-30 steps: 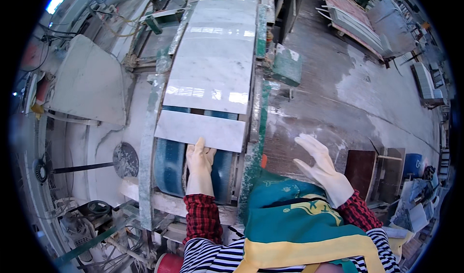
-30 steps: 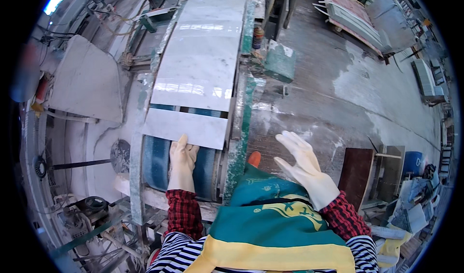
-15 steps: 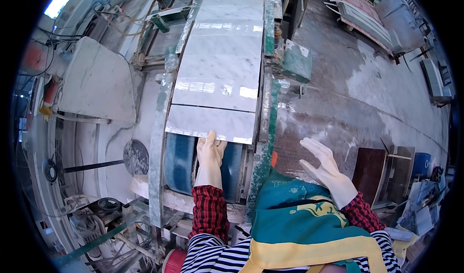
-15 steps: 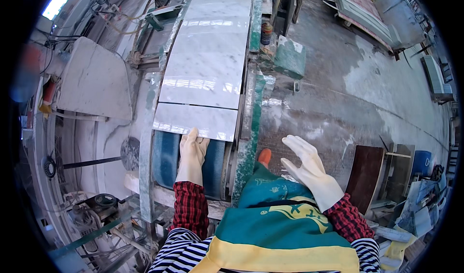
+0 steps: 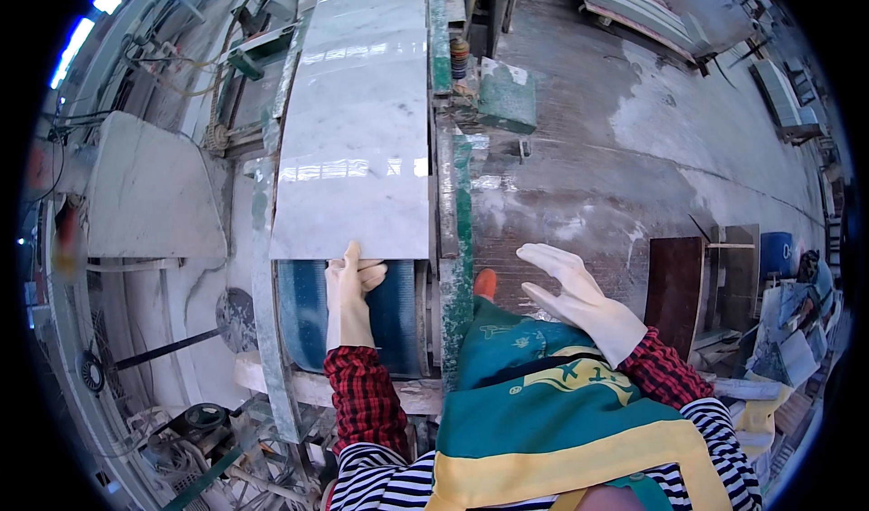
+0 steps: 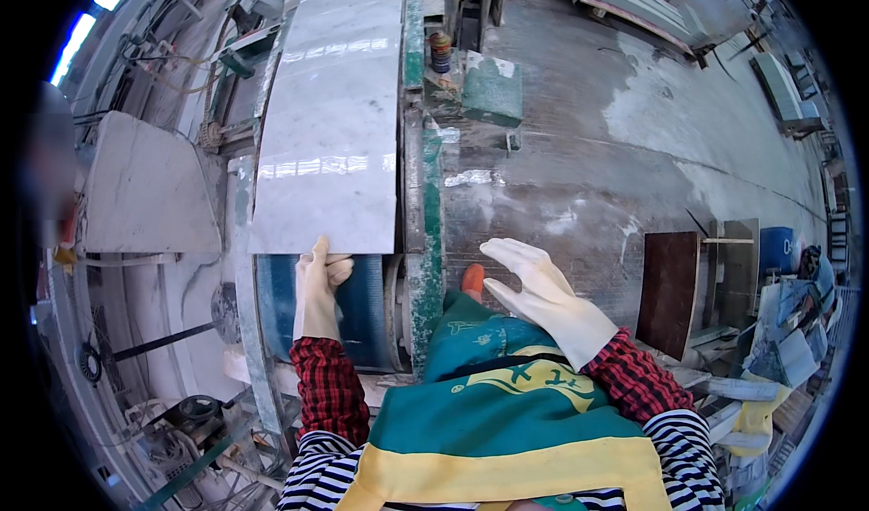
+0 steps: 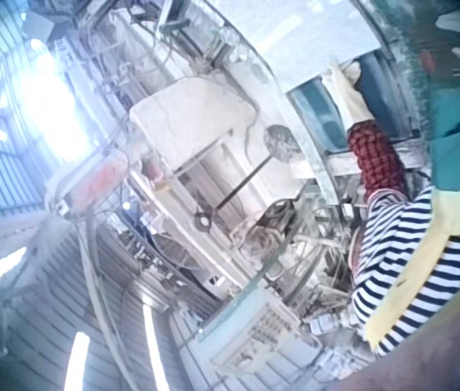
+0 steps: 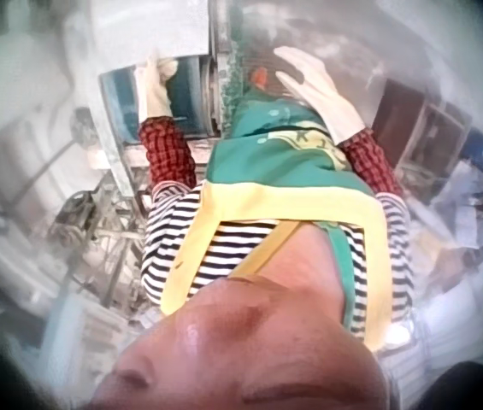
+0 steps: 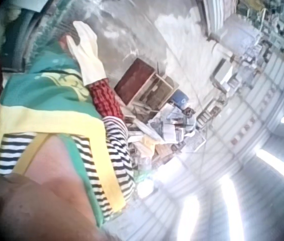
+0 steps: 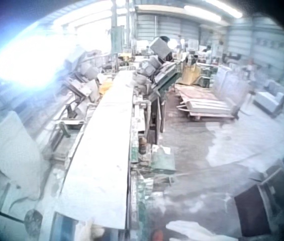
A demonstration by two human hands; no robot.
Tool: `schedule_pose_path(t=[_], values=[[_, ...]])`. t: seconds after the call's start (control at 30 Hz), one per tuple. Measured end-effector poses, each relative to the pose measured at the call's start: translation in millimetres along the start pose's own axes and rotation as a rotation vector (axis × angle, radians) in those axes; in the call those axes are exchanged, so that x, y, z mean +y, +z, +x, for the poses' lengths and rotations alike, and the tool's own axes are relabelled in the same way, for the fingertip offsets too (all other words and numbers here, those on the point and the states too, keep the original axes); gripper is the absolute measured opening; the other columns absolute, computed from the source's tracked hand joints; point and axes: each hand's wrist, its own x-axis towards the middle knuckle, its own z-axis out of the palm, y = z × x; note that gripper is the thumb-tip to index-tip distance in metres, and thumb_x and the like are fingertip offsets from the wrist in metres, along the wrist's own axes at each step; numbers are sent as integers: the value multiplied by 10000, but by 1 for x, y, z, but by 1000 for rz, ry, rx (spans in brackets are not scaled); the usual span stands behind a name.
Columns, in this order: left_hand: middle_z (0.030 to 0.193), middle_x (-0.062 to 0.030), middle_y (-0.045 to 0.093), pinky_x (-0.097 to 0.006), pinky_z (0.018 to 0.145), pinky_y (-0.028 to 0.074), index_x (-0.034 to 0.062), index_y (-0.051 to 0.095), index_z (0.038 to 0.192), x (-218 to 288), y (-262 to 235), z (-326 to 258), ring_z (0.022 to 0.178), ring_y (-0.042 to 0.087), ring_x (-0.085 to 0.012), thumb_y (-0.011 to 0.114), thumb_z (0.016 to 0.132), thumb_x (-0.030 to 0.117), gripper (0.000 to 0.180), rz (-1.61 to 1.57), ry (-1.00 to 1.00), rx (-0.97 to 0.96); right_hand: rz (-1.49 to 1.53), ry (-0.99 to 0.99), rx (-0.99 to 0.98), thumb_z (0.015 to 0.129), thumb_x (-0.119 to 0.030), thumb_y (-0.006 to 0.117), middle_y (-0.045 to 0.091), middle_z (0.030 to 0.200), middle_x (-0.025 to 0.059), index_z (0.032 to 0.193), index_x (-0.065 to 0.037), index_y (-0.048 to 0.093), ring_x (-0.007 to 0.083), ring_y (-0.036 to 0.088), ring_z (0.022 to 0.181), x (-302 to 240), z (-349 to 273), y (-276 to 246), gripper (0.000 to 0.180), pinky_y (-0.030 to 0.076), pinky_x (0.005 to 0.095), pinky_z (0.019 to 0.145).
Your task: The person operates a grinding machine to polish the edges of rectangular metal sheets. They repeatedly pick up a sheet, press it against the rotating wheel, and place it back on the conveyor belt. The process is continuous and repetitive.
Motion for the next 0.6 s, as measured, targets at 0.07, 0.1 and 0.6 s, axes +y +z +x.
schedule_pose_path(t=[0.07, 0.1, 0.6], values=[[686, -119, 656, -252, 431, 443, -24, 549, 909, 7, 11, -7, 478, 560, -143, 660, 978, 316, 364, 46, 25, 58, 20, 9, 21, 862, -172, 743, 630, 1317, 191, 1289, -45, 625, 381, 560, 1268, 7, -4, 3, 461, 459, 429, 1078], [673, -107, 641, -243, 430, 430, -4, 545, 880, 8, 11, -5, 479, 545, -133, 662, 977, 312, 351, 64, 4, 109, 33, 8, 31, 862, -171, 742, 633, 1312, 193, 1289, -44, 625, 381, 567, 1259, 9, -5, 4, 460, 465, 427, 1071], [1151, -276, 634, -437, 946, 588, -136, 393, 1271, -28, 15, 3, 1029, 692, -366, 610, 1007, 214, 489, -407, 48, 36, 82, 0, 117, 909, -223, 709, 634, 1303, 188, 1312, -64, 616, 387, 580, 1216, 51, -43, 16, 443, 475, 426, 1046]])
